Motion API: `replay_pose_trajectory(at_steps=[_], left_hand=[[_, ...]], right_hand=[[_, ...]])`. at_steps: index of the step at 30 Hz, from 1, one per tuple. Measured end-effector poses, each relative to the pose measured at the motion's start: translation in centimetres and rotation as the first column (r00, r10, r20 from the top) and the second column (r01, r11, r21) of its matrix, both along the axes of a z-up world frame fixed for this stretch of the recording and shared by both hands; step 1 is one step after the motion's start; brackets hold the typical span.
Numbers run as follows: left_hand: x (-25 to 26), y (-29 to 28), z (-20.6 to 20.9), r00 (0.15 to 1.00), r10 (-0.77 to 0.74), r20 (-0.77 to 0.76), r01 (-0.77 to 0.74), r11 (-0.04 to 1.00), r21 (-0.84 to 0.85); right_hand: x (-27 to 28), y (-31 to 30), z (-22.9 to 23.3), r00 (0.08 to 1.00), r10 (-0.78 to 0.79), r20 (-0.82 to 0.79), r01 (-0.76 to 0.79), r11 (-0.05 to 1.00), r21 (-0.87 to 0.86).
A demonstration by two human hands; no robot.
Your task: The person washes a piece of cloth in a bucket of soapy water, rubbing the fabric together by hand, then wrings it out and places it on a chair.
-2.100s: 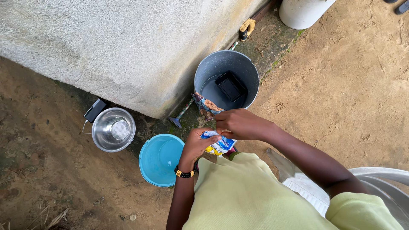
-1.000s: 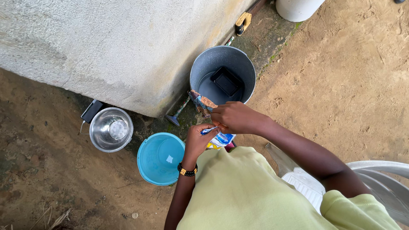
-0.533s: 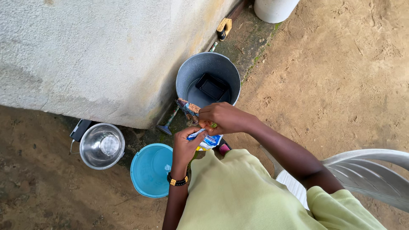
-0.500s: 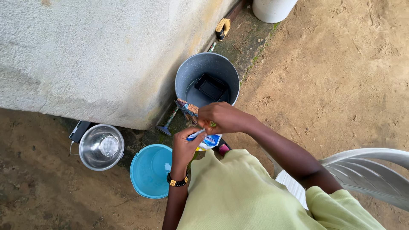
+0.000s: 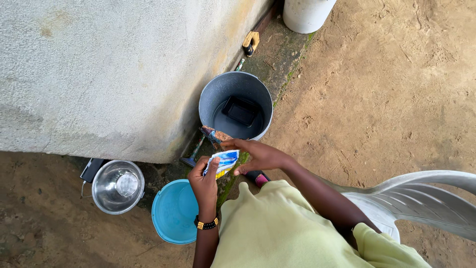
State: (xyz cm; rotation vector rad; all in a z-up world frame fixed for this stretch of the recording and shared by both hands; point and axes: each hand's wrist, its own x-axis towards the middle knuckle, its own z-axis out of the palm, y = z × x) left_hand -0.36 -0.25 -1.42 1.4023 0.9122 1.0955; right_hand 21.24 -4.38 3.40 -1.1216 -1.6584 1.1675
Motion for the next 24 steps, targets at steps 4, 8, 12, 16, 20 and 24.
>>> replay_pose_trajectory(at_steps=[4, 8, 12, 16, 20, 24], left_hand=[[0.5, -0.3, 2.4, 0.991, -0.135, 0.003, 0.135, 0.991, -0.005], [0.6, -0.4, 5.2, 0.970, -0.242, 0.016, 0.241, 0.969, 0.056], [0.0, -0.1, 4.9, 0.959, -0.078, -0.273, 0.135, 0.971, 0.198], [-0.2, -0.2, 3.3, 0.923, 0.055, -0.381, 0.024, 0.979, 0.201], [-0.1, -0.2, 2.9, 0.902, 0.108, -0.417, -0.003, 0.970, 0.244], [0.0, -0.2, 3.5, 0.990, -0.042, -0.135, 0.057, 0.993, 0.108]], right_hand=[[-1.1, -0.7, -4.5, 0.984, -0.151, 0.096, 0.167, 0.967, -0.192], [-0.2, -0.9, -6.7, 0.973, -0.199, -0.115, 0.162, 0.949, -0.272], [0.5, -1.1, -6.5, 0.965, -0.199, -0.172, 0.152, 0.955, -0.255], [0.3, -1.2, -6.5, 0.974, -0.185, -0.127, 0.142, 0.947, -0.289], [-0.1, -1.5, -7.2, 0.935, -0.162, -0.315, 0.055, 0.945, -0.323], [0.0, -1.7, -8.0, 0.890, -0.167, -0.424, 0.020, 0.944, -0.329]])
